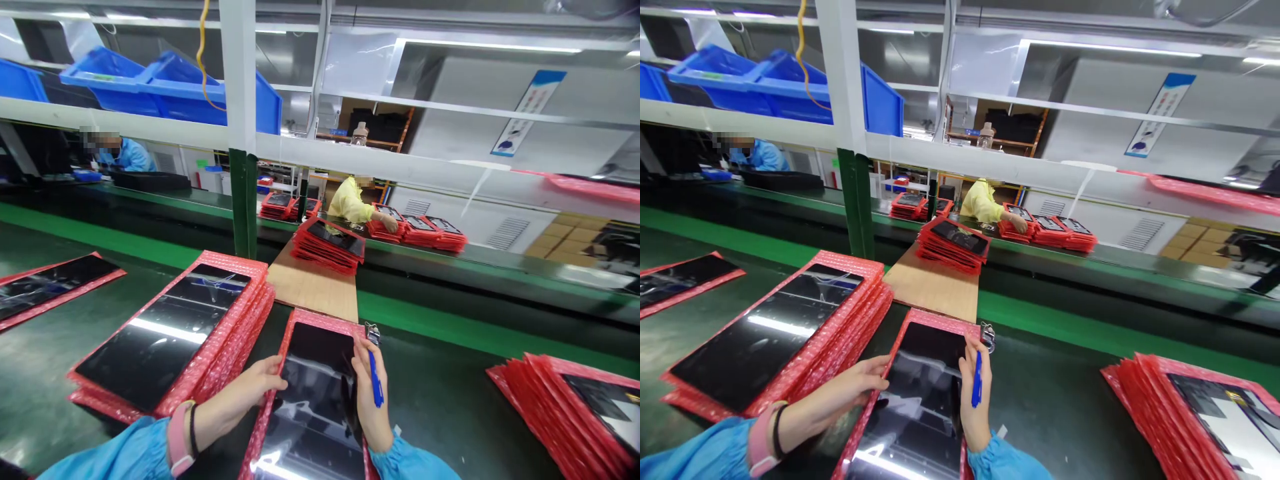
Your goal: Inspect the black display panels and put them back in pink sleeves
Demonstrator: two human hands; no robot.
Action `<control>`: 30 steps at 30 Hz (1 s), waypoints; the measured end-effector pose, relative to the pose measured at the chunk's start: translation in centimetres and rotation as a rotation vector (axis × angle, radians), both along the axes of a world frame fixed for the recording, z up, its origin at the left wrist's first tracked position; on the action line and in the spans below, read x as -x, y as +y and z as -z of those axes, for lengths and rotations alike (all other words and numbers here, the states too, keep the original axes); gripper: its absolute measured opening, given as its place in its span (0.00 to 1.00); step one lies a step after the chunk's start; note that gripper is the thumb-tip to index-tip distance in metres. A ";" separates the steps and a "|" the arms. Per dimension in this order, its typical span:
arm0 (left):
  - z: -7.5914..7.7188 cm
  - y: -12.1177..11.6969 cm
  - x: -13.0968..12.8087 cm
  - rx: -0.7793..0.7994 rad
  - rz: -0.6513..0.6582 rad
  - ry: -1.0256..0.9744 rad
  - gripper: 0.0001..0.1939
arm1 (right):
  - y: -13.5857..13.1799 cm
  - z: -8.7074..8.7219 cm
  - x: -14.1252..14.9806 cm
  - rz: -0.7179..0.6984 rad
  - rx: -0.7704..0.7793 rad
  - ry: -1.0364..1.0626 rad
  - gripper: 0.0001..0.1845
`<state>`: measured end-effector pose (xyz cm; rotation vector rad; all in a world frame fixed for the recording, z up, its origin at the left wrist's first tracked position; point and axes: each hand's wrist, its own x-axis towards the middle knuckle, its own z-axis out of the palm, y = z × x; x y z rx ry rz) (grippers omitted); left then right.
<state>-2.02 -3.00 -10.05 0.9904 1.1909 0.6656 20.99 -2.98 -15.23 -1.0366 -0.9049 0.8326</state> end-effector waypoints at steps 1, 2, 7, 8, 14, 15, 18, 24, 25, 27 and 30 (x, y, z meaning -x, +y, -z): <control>-0.1 0.0 0.3 -0.018 -0.008 0.014 0.30 | 0.0 0.1 0.0 -0.012 -0.002 0.007 0.20; -0.2 0.0 0.5 -0.036 -0.015 0.025 0.30 | 0.0 0.1 -0.1 -0.027 -0.002 0.014 0.20; -0.2 -0.2 0.7 -0.022 0.005 0.045 0.24 | 0.0 0.2 -0.2 -0.122 0.006 0.041 0.19; -0.1 -0.2 0.5 -0.008 0.008 0.050 0.23 | 0.0 0.2 -0.2 -0.134 0.006 0.045 0.19; -1.2 -0.2 0.0 0.013 -0.024 0.093 0.19 | 0.1 0.4 -0.3 -0.132 -0.004 0.053 0.19; -1.8 -0.2 0.2 0.020 -0.022 0.084 0.20 | 0.2 0.6 -0.3 -0.123 -0.005 0.051 0.18; -3.6 -0.2 0.3 0.044 -0.011 0.034 0.23 | 0.4 1.0 -0.3 -0.086 -0.011 0.041 0.17; -4.4 0.2 -2.6 -0.034 0.046 -0.125 0.14 | 0.3 1.0 -0.2 0.035 -0.023 -0.023 0.15; -4.2 0.2 -3.2 -0.057 0.045 -0.152 0.14 | 0.5 0.9 -0.6 0.073 -0.031 -0.039 0.14; -3.8 0.2 -3.9 -0.093 0.026 -0.184 0.15 | 1.6 0.5 -2.2 0.169 -0.054 -0.075 0.14; -3.8 0.5 -3.4 -0.125 -0.005 -0.184 0.19 | 4.2 0.2 -5.7 0.278 -0.053 -0.135 0.18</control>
